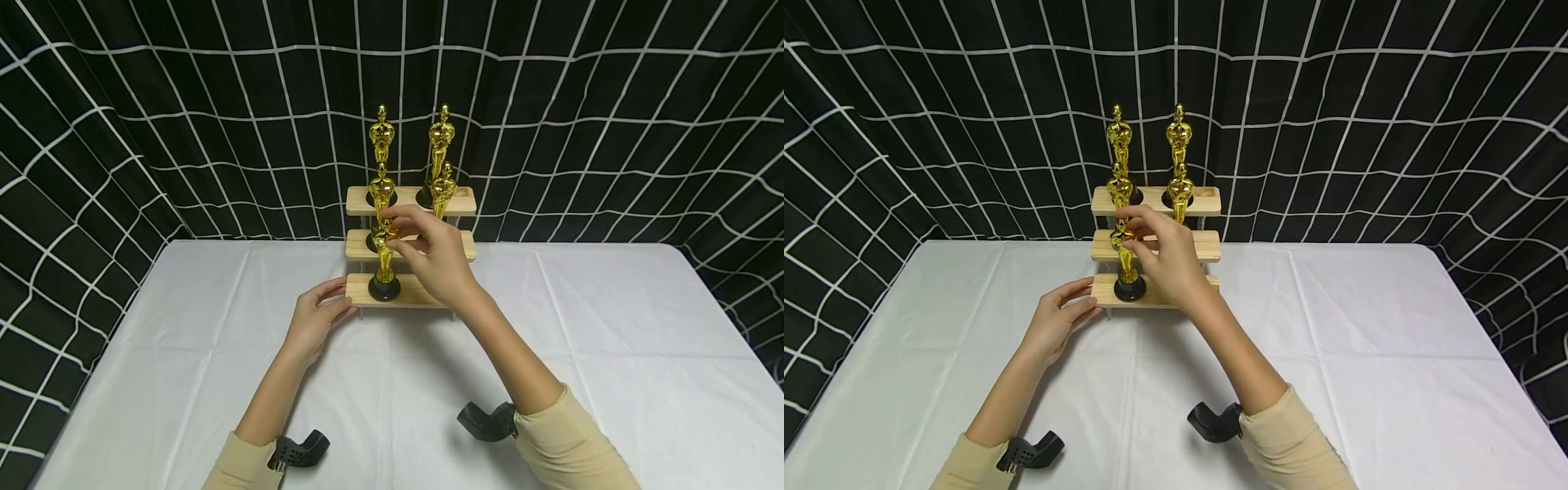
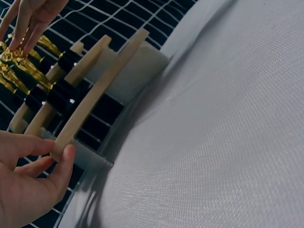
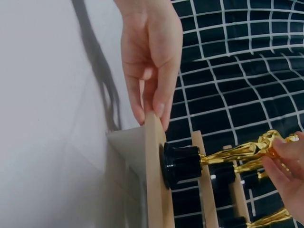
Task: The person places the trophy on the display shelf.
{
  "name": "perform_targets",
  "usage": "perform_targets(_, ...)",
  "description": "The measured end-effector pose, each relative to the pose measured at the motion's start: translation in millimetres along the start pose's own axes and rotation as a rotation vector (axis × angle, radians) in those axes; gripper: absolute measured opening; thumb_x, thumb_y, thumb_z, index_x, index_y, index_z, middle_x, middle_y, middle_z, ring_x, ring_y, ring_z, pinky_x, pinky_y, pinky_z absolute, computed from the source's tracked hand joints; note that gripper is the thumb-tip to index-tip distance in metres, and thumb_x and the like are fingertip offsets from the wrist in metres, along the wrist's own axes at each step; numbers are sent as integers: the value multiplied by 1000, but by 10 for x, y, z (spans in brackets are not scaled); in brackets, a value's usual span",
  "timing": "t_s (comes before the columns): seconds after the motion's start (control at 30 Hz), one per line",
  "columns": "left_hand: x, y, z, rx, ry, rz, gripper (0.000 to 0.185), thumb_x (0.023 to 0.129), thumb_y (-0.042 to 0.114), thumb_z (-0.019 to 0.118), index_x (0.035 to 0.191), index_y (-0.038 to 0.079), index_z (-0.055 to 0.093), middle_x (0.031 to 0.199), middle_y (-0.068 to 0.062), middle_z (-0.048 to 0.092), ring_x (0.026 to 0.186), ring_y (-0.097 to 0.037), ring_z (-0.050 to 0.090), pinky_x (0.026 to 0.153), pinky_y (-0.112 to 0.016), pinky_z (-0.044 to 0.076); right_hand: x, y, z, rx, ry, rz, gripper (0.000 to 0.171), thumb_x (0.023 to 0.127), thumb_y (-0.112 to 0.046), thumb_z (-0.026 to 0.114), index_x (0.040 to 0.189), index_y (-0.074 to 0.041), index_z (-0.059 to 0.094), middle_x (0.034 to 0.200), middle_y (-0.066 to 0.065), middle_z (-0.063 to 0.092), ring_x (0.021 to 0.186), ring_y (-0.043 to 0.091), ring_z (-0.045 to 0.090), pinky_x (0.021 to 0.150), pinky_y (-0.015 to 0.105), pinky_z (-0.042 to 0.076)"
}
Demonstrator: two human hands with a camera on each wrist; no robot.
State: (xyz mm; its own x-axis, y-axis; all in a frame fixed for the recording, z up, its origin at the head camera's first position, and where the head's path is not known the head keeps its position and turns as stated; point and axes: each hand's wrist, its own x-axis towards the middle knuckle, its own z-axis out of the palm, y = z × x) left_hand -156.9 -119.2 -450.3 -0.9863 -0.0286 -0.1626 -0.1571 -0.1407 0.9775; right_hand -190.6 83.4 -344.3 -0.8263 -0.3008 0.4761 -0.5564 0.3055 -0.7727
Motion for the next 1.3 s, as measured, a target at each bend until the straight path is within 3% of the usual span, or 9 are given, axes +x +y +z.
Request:
perform_targets(0.67,-12,0,-20,7,-2,-8,48,99,-14,57,146,-13,52,137,-28,54,100,-15,67,93,-20,65,-52,35,107,41,22,-18,48,93,12,73,139,1,65,126,22,71,112,36,72,94,31,67)
perform_targets(1.13,3,42,-78,38,38,-3,44,100,-10,57,144,-14,54,138,-30,56,99,-12,66,95,-21,64,-187,98,-86,-28,70,26,41,94,8,74,133,1,67,124,23,71,109,35,73,94,34,67)
perform_targets(1.3,-18,84,-153,81,72,24,44,101,-8,57,144,-13,55,140,-30,57,105,-17,65,100,-29,64,-277,177,-204,-59,96,25,35,95,6,74,129,3,69,123,22,72,107,34,73,90,22,66)
